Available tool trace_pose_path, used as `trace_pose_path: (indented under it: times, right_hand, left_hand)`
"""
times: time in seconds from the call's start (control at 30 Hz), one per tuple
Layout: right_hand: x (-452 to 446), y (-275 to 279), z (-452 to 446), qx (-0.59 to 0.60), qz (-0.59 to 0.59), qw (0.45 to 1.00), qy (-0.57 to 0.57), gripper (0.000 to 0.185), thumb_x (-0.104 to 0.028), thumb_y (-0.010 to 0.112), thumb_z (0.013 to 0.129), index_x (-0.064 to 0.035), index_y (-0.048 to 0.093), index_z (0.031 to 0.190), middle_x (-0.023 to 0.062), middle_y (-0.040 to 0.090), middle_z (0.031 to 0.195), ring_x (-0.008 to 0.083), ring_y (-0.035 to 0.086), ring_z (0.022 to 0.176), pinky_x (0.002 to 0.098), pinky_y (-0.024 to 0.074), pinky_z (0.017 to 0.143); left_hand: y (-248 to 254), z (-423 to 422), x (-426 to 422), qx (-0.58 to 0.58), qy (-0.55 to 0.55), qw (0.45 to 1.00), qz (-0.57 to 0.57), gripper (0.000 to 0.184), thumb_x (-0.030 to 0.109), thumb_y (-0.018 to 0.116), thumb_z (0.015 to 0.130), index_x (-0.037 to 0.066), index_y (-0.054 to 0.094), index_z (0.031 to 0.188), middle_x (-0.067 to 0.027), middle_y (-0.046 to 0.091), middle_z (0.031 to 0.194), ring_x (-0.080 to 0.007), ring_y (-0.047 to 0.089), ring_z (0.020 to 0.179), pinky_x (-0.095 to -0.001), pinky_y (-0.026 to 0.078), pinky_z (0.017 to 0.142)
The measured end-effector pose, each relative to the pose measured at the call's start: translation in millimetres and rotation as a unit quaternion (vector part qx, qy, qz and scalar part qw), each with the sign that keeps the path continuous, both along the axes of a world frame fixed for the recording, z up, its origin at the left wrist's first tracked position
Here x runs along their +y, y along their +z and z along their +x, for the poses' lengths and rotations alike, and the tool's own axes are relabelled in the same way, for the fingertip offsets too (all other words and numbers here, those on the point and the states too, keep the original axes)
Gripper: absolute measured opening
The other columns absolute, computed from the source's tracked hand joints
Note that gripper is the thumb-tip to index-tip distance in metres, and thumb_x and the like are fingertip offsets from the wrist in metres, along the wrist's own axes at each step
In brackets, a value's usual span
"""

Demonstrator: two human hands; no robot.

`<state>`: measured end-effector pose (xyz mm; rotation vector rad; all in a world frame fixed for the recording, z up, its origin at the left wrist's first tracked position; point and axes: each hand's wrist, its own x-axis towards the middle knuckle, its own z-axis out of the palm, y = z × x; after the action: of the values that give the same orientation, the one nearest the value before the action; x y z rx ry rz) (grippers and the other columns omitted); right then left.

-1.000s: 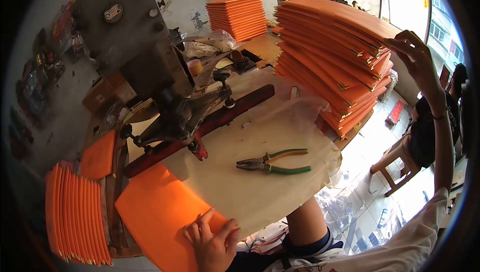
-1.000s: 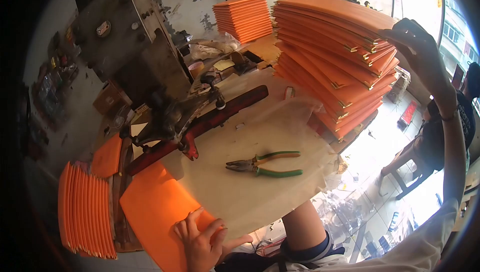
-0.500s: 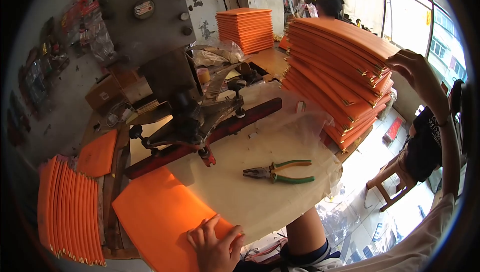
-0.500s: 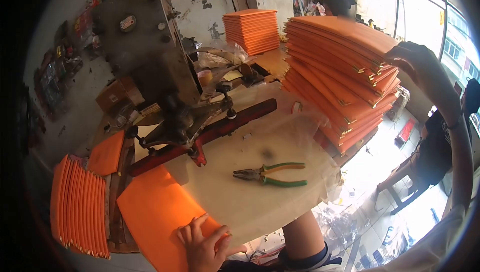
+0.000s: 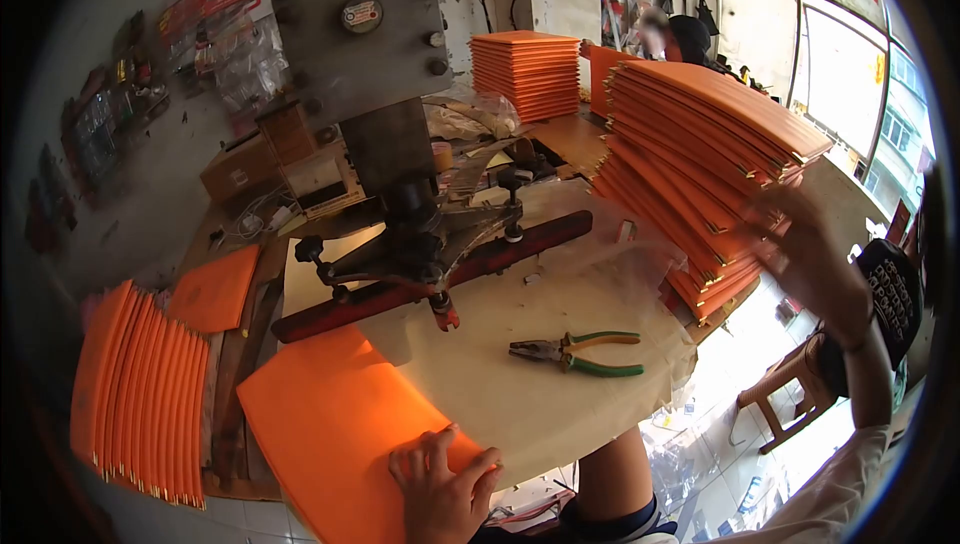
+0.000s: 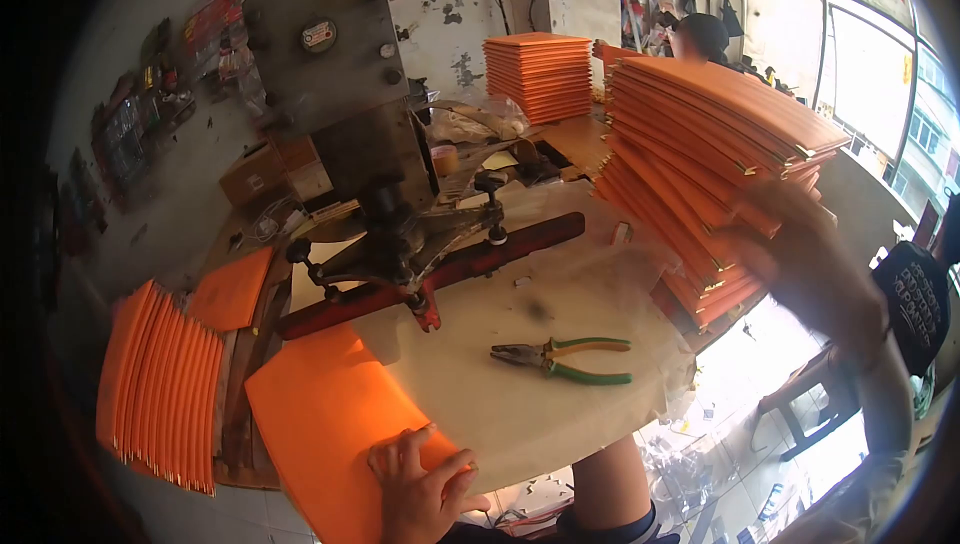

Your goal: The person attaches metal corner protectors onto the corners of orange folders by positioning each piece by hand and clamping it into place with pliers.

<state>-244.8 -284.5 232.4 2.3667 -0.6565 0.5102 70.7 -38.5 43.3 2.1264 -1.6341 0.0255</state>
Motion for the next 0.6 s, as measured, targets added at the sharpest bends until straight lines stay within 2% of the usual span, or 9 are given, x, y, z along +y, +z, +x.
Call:
trace_pose_path:
  times: [0.07,0.1,0.2,0.23,0.3,0.33,0.43,0.53,0.6]
  right_hand:
    - [25,-20,44,-0.095,0.378,0.920,0.029,0.014,-0.017,0.074,0.085,-0.0092,0.075,0.096,0.0048,0.069,0.100,0.0255,0.065,0.099,0.0370,0.0535,0.086]
    - [17,-48,55,0.040,0.241,0.948,0.203,0.014,-0.017,0.073,0.085,-0.0108,0.075,0.097,0.0034,0.070,0.101,0.0224,0.066,0.098,0.0377,0.0539,0.084]
    - [25,-97,105,0.117,0.273,0.885,0.357,0.022,-0.017,0.068,0.084,-0.0134,0.074,0.105,-0.0014,0.071,0.101,0.0189,0.068,0.097,0.0372,0.0552,0.086]
    - [29,-114,124,0.087,0.285,0.870,0.392,0.012,-0.017,0.066,0.086,-0.0122,0.070,0.096,-0.0020,0.068,0.091,0.0188,0.068,0.089,0.0355,0.0557,0.080]
    - [30,-135,164,0.114,0.337,0.837,0.416,0.013,-0.018,0.060,0.093,-0.0097,0.058,0.083,0.0039,0.058,0.076,0.0234,0.063,0.076,0.0392,0.0533,0.067]
    - [26,-149,181,0.150,0.323,0.849,0.392,0.008,-0.019,0.064,0.092,-0.0114,0.062,0.093,0.0025,0.066,0.084,0.0204,0.067,0.078,0.0379,0.0523,0.066]
    - [16,-191,226,0.053,0.458,0.784,0.416,0.011,-0.019,0.064,0.092,-0.0104,0.060,0.096,0.0062,0.065,0.076,0.0253,0.066,0.069,0.0411,0.0517,0.060]
    - [15,-202,249,0.005,0.374,0.832,0.410,0.015,-0.019,0.066,0.090,-0.0088,0.059,0.099,0.0082,0.063,0.071,0.0297,0.064,0.062,0.0426,0.0510,0.056]
    - [15,-202,250,0.007,0.377,0.826,0.420,0.017,-0.018,0.067,0.090,-0.0080,0.058,0.101,0.0077,0.063,0.071,0.0295,0.064,0.063,0.0415,0.0516,0.055]
  left_hand:
    - [2,0,0,0.002,0.001,1.000,0.004,0.026,0.039,0.063,0.095,0.023,0.074,0.112,-0.0113,0.050,0.141,-0.0383,0.046,0.128,-0.0565,0.031,0.108]
    - [2,0,0,0.003,0.001,1.000,0.006,0.026,0.039,0.063,0.095,0.023,0.075,0.112,-0.0111,0.051,0.141,-0.0381,0.046,0.127,-0.0562,0.031,0.108]
    - [2,1,-2,0.020,-0.001,1.000,-0.019,0.026,0.040,0.064,0.094,0.023,0.076,0.110,-0.0105,0.052,0.139,-0.0375,0.046,0.126,-0.0552,0.032,0.107]
    - [4,2,-2,0.025,-0.001,1.000,-0.015,0.025,0.039,0.065,0.093,0.023,0.076,0.110,-0.0105,0.052,0.139,-0.0375,0.046,0.126,-0.0552,0.032,0.107]
    - [10,4,-4,0.035,-0.002,0.999,-0.008,0.024,0.037,0.068,0.092,0.023,0.077,0.109,-0.0105,0.052,0.139,-0.0373,0.046,0.126,-0.0552,0.033,0.106]
    - [13,4,-5,0.032,-0.004,0.999,0.007,0.024,0.036,0.069,0.091,0.023,0.077,0.108,-0.0108,0.052,0.139,-0.0374,0.046,0.126,-0.0553,0.033,0.107]
    - [19,11,-6,0.028,-0.015,0.999,0.030,0.023,0.032,0.072,0.087,0.022,0.077,0.108,-0.0116,0.051,0.140,-0.0379,0.045,0.128,-0.0556,0.032,0.107]
    - [15,20,-9,0.063,-0.030,0.998,-0.002,0.024,0.032,0.075,0.085,0.022,0.077,0.107,-0.0119,0.051,0.141,-0.0378,0.043,0.130,-0.0558,0.029,0.109]
    - [16,25,-12,0.061,-0.013,0.998,0.009,0.024,0.033,0.075,0.084,0.022,0.078,0.105,-0.0112,0.051,0.141,-0.0369,0.043,0.131,-0.0562,0.028,0.110]
